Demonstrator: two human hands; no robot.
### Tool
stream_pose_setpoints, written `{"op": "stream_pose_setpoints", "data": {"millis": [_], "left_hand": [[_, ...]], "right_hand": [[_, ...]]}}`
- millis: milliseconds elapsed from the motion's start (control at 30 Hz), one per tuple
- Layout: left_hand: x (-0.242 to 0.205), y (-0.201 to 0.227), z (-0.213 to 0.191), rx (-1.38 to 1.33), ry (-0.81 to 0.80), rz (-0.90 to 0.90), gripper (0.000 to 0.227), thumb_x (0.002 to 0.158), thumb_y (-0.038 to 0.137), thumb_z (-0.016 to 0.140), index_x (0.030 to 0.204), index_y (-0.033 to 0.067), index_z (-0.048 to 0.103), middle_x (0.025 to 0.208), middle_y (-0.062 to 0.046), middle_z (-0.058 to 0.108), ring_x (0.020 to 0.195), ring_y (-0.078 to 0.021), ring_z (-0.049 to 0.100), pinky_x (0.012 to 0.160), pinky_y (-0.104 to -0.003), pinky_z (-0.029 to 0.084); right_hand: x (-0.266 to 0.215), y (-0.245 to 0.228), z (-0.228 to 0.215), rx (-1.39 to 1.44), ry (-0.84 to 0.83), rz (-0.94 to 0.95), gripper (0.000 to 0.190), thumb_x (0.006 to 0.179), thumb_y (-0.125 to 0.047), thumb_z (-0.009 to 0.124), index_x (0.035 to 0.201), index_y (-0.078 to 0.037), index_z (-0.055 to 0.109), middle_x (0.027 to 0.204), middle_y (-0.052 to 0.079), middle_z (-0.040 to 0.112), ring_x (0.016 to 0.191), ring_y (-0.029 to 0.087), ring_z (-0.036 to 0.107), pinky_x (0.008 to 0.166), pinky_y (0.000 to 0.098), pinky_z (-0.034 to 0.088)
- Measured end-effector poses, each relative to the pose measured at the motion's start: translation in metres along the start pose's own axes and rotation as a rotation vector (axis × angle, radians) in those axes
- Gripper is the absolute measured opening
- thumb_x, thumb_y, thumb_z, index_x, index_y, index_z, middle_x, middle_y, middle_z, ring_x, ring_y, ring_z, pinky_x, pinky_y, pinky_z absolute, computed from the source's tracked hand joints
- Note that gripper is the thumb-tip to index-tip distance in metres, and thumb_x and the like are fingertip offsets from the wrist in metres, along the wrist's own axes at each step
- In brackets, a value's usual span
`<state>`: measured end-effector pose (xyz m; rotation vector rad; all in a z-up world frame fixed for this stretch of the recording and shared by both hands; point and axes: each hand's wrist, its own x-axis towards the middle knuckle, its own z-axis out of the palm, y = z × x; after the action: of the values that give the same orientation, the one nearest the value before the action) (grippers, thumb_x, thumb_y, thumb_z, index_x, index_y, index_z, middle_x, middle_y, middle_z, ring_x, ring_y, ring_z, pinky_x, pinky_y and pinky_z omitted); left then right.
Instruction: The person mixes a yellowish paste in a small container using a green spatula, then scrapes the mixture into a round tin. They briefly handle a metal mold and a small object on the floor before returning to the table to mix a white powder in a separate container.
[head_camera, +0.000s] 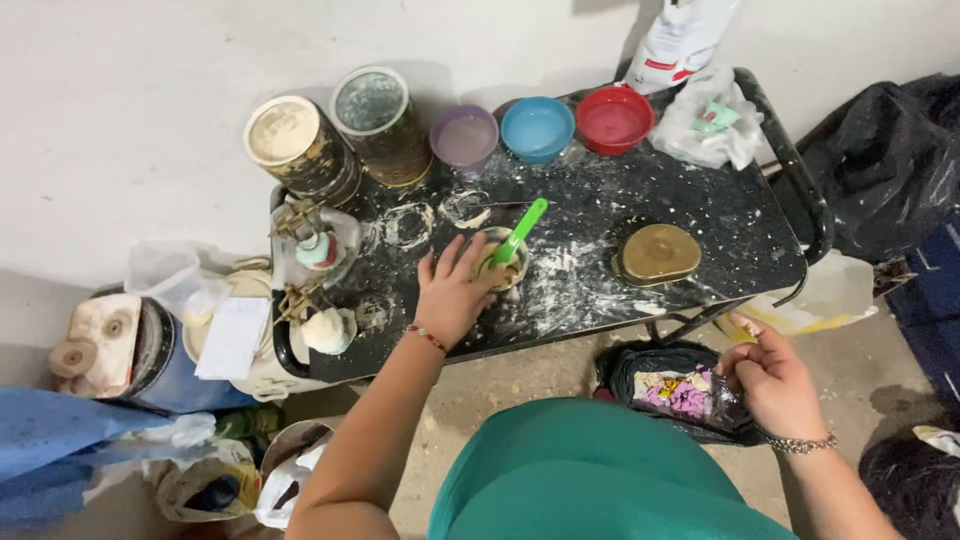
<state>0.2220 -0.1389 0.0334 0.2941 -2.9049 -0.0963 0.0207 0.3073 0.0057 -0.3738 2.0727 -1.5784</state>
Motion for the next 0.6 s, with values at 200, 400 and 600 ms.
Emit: {"op": "stream_pose_setpoints", "data": {"millis": [200, 400, 600], "left_hand": [[-0.007, -0.005, 0.041, -0.081, 0.343, 0.094, 0.020, 0.087, 0.016, 0.080, 0.075, 0.0236, 0.066, 0.152, 0.017, 0.055, 0.149, -0.0184, 0.039, 0.113, -0.066, 0.029], [-0.010, 0.002, 0.031, -0.029, 0.600, 0.089, 0.015, 0.079, 0.028, 0.090, 0.091, 0.0262, 0.080, 0.139, 0.009, 0.066, 0.137, -0.0278, 0.052, 0.104, -0.056, 0.034], [-0.026, 0.027, 0.031, -0.250, 0.473, -0.229, 0.017, 0.083, 0.023, 0.090, 0.094, 0.0303, 0.079, 0.159, -0.005, 0.045, 0.147, -0.0352, 0.040, 0.106, -0.066, 0.030]], "right_hand": [[-0.019, -0.018, 0.026, -0.015, 0.014, -0.044, 0.076, 0.083, 0.017, 0.035, 0.154, -0.005, 0.049, 0.080, 0.022, 0.065, 0.072, 0.026, 0.058, 0.067, 0.0343, 0.047], [-0.082, -0.010, 0.039, -0.033, 0.124, 0.050, 0.080, 0.082, 0.017, 0.039, 0.157, -0.008, 0.049, 0.084, 0.020, 0.069, 0.061, 0.026, 0.053, 0.060, 0.0350, 0.044], [-0.144, 0.041, 0.014, -0.017, 0.223, 0.123, 0.083, 0.080, 0.020, 0.037, 0.157, -0.008, 0.051, 0.082, 0.030, 0.069, 0.067, 0.030, 0.054, 0.062, 0.0377, 0.046]]}}
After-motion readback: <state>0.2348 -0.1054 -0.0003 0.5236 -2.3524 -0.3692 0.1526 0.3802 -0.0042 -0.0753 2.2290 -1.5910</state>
